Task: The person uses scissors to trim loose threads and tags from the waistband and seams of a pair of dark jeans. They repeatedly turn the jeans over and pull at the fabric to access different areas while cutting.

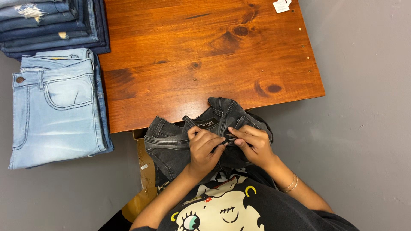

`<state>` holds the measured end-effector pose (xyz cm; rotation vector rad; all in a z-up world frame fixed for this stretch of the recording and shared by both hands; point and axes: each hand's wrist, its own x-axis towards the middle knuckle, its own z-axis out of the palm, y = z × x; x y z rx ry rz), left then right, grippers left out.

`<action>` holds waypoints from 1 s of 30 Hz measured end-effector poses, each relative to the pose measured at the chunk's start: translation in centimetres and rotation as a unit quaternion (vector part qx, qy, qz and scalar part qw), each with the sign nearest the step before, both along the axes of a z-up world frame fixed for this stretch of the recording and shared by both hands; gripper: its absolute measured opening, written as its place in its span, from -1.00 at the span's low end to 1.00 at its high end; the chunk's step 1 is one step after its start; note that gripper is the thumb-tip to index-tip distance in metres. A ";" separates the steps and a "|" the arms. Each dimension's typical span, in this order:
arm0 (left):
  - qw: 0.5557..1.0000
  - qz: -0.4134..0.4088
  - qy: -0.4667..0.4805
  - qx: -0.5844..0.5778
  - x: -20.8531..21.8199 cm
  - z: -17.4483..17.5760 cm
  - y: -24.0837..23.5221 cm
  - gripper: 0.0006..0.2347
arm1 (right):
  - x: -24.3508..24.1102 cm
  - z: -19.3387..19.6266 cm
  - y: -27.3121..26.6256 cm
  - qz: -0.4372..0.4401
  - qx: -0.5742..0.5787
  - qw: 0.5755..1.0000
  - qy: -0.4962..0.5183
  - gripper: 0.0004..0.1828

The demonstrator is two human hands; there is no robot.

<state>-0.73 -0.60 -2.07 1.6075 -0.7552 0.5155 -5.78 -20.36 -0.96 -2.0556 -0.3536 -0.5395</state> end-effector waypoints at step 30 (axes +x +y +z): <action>1.000 0.006 -0.024 -0.013 0.1 -1.7 0.0 -0.97 | -1.0 -3.3 -8.5 -0.137 0.079 0.981 -0.112 -0.58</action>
